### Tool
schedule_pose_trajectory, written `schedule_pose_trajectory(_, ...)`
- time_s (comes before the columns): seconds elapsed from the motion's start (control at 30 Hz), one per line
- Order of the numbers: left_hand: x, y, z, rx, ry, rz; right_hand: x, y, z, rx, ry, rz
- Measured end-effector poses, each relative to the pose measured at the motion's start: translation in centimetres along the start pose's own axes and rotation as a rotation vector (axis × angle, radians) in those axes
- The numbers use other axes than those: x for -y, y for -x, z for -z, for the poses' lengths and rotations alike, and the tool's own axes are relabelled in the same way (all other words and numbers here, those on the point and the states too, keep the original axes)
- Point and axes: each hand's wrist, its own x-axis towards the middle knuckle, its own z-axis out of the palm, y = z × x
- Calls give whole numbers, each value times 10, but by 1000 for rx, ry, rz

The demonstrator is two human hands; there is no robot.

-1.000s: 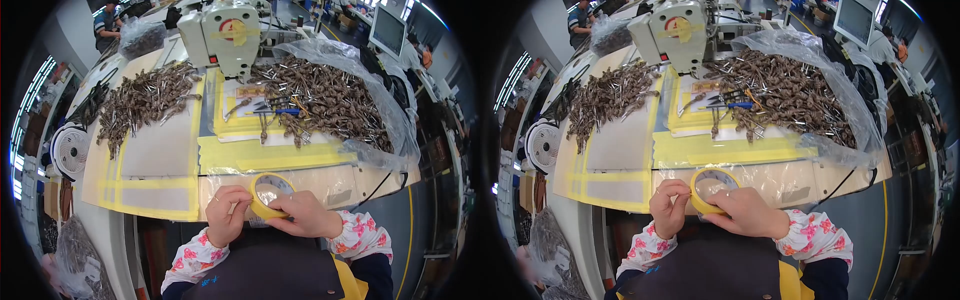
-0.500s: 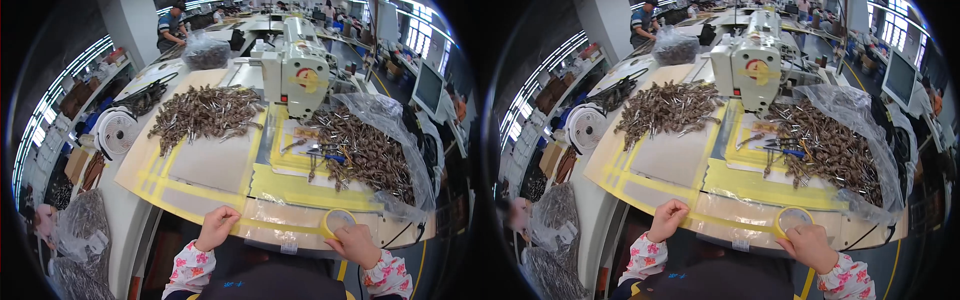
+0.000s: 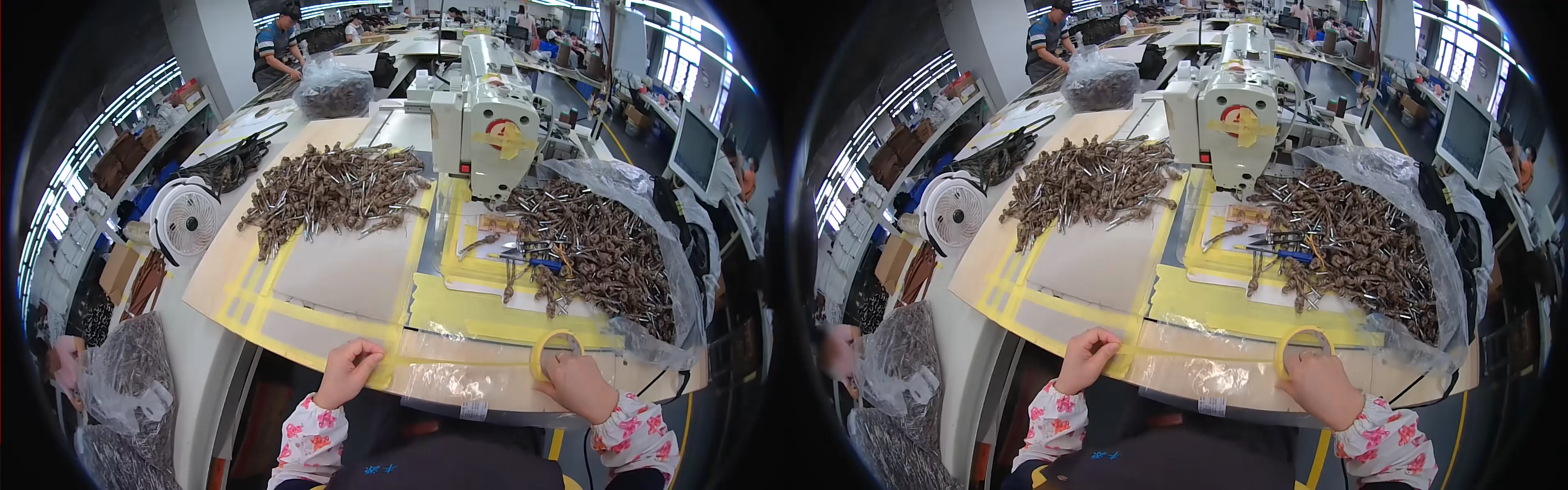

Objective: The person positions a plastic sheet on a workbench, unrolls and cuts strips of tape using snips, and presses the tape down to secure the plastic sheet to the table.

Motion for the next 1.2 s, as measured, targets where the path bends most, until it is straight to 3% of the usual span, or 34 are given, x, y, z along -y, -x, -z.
schedule_pose_trajectory(0.17,6,2,4,18,56,75,-25,-59,58,-466,-203,133)
schedule_pose_trajectory(0.3,6,4,5,15,0,18,-65,-144,53,-512,16,68)
schedule_pose_trajectory(0.47,1,5,4,-60,-97,-63,-109,-206,11,-117,154,-90)
schedule_pose_trajectory(0.53,-1,5,1,-75,-102,-51,-109,-215,6,-97,208,-82)
schedule_pose_trajectory(0.7,8,2,-3,-118,-94,-81,-118,-217,3,-141,258,61)
schedule_pose_trajectory(0.8,6,1,-1,-86,-108,-97,-126,-208,-2,-310,259,159)
schedule_pose_trajectory(0.87,6,1,-3,-72,-17,-92,-133,-203,9,-330,143,77)
schedule_pose_trajectory(0.93,6,1,-3,-64,-14,-89,-150,-197,20,-594,87,215)
schedule_pose_trajectory(0.97,6,1,-2,-62,-18,-82,-125,-178,47,-524,-24,71)
schedule_pose_trajectory(1.03,6,1,-1,-62,-18,-78,-106,-154,80,-603,-104,81)
schedule_pose_trajectory(1.07,6,1,0,-60,-22,-75,-85,-139,98,-503,-383,-137)
schedule_pose_trajectory(1.1,6,1,0,-57,-25,-70,-96,-129,103,-646,-29,155)
schedule_pose_trajectory(1.2,7,2,1,-50,-38,-80,-86,-98,107,-295,-412,-48)
